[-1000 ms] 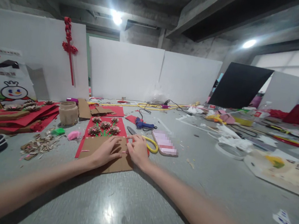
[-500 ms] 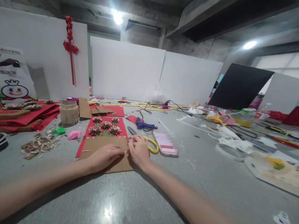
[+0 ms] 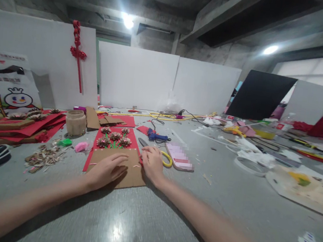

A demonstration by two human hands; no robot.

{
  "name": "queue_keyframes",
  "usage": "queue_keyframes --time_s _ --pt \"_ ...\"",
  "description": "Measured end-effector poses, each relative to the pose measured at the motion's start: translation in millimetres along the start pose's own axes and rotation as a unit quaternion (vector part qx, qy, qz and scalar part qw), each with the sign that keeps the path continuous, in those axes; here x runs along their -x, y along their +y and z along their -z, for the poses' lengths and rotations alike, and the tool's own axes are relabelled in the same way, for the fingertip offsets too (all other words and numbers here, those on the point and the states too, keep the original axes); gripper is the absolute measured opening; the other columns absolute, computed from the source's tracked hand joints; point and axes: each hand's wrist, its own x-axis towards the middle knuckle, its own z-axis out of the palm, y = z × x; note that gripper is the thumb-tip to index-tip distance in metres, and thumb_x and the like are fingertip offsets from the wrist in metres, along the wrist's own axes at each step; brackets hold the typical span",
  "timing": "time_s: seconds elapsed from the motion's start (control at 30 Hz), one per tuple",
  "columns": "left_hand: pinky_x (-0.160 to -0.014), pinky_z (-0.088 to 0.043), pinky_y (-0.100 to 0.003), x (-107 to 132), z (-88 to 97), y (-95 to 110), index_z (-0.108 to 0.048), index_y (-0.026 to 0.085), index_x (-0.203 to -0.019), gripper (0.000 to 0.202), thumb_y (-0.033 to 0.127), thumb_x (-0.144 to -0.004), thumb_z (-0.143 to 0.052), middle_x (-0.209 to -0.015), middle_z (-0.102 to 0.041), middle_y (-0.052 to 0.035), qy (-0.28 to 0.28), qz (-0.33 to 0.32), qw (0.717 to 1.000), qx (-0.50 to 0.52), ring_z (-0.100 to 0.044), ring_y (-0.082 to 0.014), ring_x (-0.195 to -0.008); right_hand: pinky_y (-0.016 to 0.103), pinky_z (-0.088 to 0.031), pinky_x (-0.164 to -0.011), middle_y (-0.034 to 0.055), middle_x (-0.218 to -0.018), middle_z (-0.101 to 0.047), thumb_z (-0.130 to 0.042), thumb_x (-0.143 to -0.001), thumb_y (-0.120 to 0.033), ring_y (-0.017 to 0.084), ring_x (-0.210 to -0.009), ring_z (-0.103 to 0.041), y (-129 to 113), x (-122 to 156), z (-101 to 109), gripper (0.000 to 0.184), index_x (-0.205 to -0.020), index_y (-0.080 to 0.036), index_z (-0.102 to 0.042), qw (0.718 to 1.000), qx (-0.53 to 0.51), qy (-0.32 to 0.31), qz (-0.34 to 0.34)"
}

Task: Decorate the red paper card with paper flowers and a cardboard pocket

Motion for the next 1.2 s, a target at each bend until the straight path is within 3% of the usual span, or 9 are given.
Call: queue_keyframes --time_s 0.13,0.33,0.47,0.7,0.8,0.9,1.0,1.13,1.2 --pt "-0.085 -0.045 -0.032 29 14.4 -6 -0.051 0.017 -0.103 0.023 0.018 -0.083 -0.040 -0.110 -0.055 -0.0094 0.069 0.032 0.997 -0.021 -0.054 -0.0180 -0.099 0.030 -0.036 -0.083 0.0061 -0.091 -0.061 -0.030 -0.082 -0.023 0.017 -0.092 -0.051 -4 -3 1 0.033 -0.072 -0.017 -0.061 1.000 -0.028 0.007 -0.002" --pt "-0.077 -0.047 -0.036 70 34.4 -32 -0.051 0.016 -0.095 0.020 0.018 -0.080 -0.037 -0.101 -0.051 -0.0105 0.146 0.145 0.974 -0.099 -0.054 -0.0208 -0.090 0.029 -0.037 -0.084 0.0104 -0.103 -0.059 -0.035 -0.080 -0.020 0.018 -0.096 -0.053 -11 -11 1 0.029 -0.098 -0.013 -0.057 0.991 0.043 -0.075 -0.101" --pt "-0.079 -0.044 -0.036 78 45.4 -58 -0.053 0.015 -0.091 0.024 0.011 -0.077 -0.035 -0.100 -0.053 -0.0105 0.103 0.205 0.965 -0.126 -0.054 -0.0208 -0.090 0.027 -0.038 -0.080 0.0106 -0.103 -0.061 -0.034 -0.080 -0.017 0.018 -0.096 -0.055 -12 -26 6 0.031 -0.101 -0.012 -0.057 0.980 0.086 -0.136 -0.117" --pt "-0.081 -0.042 -0.031 78 49.8 -74 -0.060 0.018 -0.085 0.028 0.010 -0.077 -0.034 -0.097 -0.062 -0.0075 0.018 0.176 0.982 -0.072 -0.055 -0.0184 -0.091 0.026 -0.039 -0.072 0.0141 -0.095 -0.064 -0.035 -0.078 -0.012 0.020 -0.088 -0.059 -12 -43 -7 0.033 -0.100 -0.009 -0.059 0.964 0.166 -0.194 -0.069" --pt "-0.079 -0.042 -0.032 66 60.6 -81 -0.060 0.017 -0.085 0.027 0.012 -0.075 -0.035 -0.095 -0.061 -0.0084 0.064 0.186 0.976 -0.098 -0.055 -0.0197 -0.088 0.024 -0.040 -0.070 0.0133 -0.095 -0.065 -0.037 -0.074 -0.008 0.020 -0.088 -0.059 -17 -54 -8 0.034 -0.099 -0.009 -0.060 0.963 0.172 -0.200 -0.055" --pt "-0.078 -0.042 -0.030 37 79.1 -97 -0.061 0.015 -0.086 0.029 0.010 -0.073 -0.036 -0.090 -0.062 -0.0084 0.102 0.213 0.966 -0.107 -0.056 -0.0190 -0.084 0.021 -0.040 -0.075 0.0115 -0.101 -0.064 -0.038 -0.073 -0.006 0.017 -0.092 -0.059 -20 -77 -6 0.038 -0.104 -0.009 -0.059 0.967 0.168 -0.184 -0.056" --pt "-0.085 -0.039 -0.029 -3 91.0 -118 -0.064 0.014 -0.083 0.027 0.006 -0.072 -0.041 -0.094 -0.064 -0.0092 0.049 0.327 0.941 -0.074 -0.055 -0.0209 -0.093 0.019 -0.039 -0.078 0.0079 -0.104 -0.064 -0.043 -0.073 -0.007 0.015 -0.095 -0.058 -20 -105 -9 0.035 -0.101 -0.012 -0.063 0.965 0.168 -0.196 -0.054" --pt "-0.079 -0.042 -0.033 -51 84.1 -148 -0.064 0.008 -0.068 0.010 0.005 -0.067 -0.055 -0.077 -0.064 -0.0119 0.006 0.390 0.920 -0.039 -0.058 -0.0269 -0.086 0.017 -0.040 -0.075 0.0043 -0.098 -0.067 -0.046 -0.074 -0.009 0.015 -0.091 -0.059 -15 -138 -27 0.031 -0.098 -0.015 -0.065 0.959 0.174 -0.218 -0.057" --pt "-0.079 -0.044 -0.036 -65 74.9 -162 -0.063 0.007 -0.083 0.013 0.013 -0.073 -0.058 -0.089 -0.062 -0.0125 0.013 0.412 0.911 -0.019 -0.057 -0.0252 -0.090 0.019 -0.040 -0.075 0.0046 -0.097 -0.067 -0.050 -0.074 -0.011 0.016 -0.093 -0.058 -11 -152 -40 0.027 -0.095 -0.016 -0.066 0.954 0.186 -0.223 -0.069"
